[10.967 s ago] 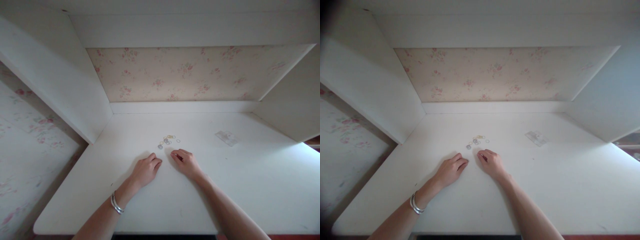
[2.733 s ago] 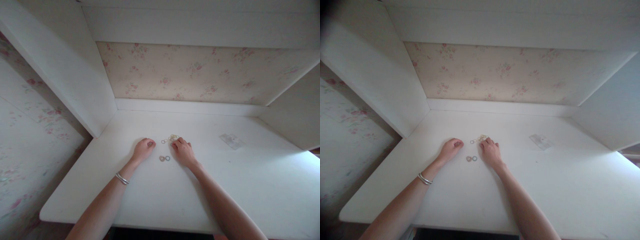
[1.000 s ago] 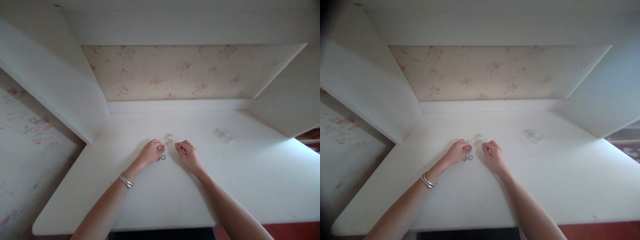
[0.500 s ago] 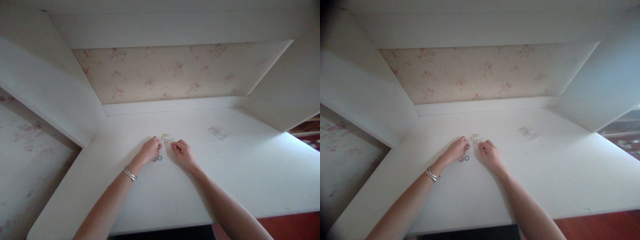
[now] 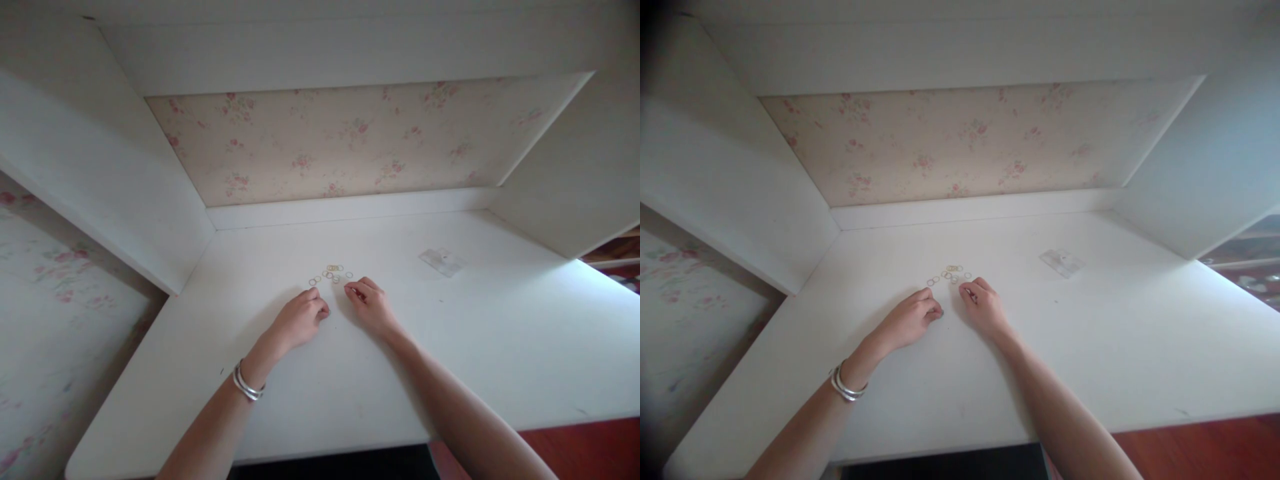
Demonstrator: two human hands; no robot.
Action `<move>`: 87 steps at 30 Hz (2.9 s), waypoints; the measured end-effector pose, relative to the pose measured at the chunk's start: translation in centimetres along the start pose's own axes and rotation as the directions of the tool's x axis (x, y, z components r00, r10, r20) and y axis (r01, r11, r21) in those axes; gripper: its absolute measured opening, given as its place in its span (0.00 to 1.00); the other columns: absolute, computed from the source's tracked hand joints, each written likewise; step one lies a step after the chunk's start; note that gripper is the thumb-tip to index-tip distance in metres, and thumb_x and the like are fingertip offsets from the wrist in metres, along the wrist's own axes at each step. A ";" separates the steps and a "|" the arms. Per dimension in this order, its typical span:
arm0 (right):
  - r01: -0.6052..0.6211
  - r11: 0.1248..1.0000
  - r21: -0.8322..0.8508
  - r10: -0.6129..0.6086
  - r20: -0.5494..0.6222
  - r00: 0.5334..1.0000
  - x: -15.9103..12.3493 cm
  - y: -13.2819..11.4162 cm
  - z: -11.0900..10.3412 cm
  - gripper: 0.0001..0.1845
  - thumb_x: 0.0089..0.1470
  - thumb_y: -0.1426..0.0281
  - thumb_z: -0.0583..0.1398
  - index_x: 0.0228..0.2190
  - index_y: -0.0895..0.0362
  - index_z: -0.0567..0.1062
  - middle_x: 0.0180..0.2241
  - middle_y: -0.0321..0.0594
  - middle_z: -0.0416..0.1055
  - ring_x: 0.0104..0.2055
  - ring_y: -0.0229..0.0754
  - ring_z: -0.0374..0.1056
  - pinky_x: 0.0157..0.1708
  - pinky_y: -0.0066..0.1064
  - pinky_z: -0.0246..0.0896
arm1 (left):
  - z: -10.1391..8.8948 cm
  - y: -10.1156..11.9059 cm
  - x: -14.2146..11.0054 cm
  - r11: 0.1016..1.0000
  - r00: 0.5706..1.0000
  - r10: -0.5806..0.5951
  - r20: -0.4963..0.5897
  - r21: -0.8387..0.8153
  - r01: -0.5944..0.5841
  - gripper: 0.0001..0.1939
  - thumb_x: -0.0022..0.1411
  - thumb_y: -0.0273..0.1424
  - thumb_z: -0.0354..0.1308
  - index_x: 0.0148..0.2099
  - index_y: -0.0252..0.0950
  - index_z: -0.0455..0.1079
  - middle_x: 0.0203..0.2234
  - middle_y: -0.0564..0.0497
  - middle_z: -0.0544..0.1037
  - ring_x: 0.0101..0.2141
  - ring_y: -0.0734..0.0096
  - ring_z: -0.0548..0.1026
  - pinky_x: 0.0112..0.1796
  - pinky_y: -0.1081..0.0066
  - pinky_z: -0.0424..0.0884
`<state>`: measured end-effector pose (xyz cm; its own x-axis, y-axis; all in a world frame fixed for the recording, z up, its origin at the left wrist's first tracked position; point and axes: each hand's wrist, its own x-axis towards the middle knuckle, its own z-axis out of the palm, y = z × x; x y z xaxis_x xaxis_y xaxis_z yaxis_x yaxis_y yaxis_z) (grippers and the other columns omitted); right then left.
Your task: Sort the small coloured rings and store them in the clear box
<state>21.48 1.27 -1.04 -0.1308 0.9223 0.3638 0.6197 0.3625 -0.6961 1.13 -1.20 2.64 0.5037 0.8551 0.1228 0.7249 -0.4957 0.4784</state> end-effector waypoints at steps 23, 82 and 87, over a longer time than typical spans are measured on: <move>0.034 0.969 -0.246 -0.002 0.128 0.992 1.7 0.1 1.1 0.15 0.60 0.63 0.51 0.37 0.52 0.77 0.35 0.38 0.70 0.32 0.36 0.66 0.34 0.27 0.57 | -0.9 -6.3 -0.6 0.872 0.890 -0.422 -0.173 -0.345 0.346 0.13 0.61 0.36 0.51 0.40 0.36 0.74 0.35 0.50 0.79 0.36 0.68 0.75 0.40 0.71 0.68; 0.340 0.898 -0.280 -0.223 0.377 0.899 -2.9 -3.9 0.8 0.15 0.64 0.66 0.48 0.36 0.55 0.73 0.35 0.40 0.70 0.36 0.39 0.65 0.40 0.32 0.53 | 0.1 -7.3 -0.4 0.891 0.896 -0.415 -0.157 -0.269 0.366 0.14 0.59 0.37 0.52 0.41 0.38 0.75 0.36 0.50 0.79 0.36 0.69 0.75 0.39 0.74 0.68; 0.329 0.909 -0.255 -0.223 0.369 0.902 -2.4 -3.9 1.0 0.15 0.64 0.65 0.48 0.36 0.54 0.74 0.35 0.40 0.70 0.37 0.38 0.65 0.41 0.32 0.53 | 0.0 -7.2 -0.4 0.881 0.890 -0.434 -0.142 -0.270 0.388 0.14 0.59 0.37 0.52 0.42 0.38 0.75 0.37 0.50 0.79 0.37 0.68 0.75 0.39 0.74 0.68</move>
<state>18.64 -2.24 0.13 -0.5418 0.8010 0.2547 0.7177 0.5986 -0.3558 -4.33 2.03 -0.85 0.0666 0.9975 0.0245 0.7075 -0.0645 0.7038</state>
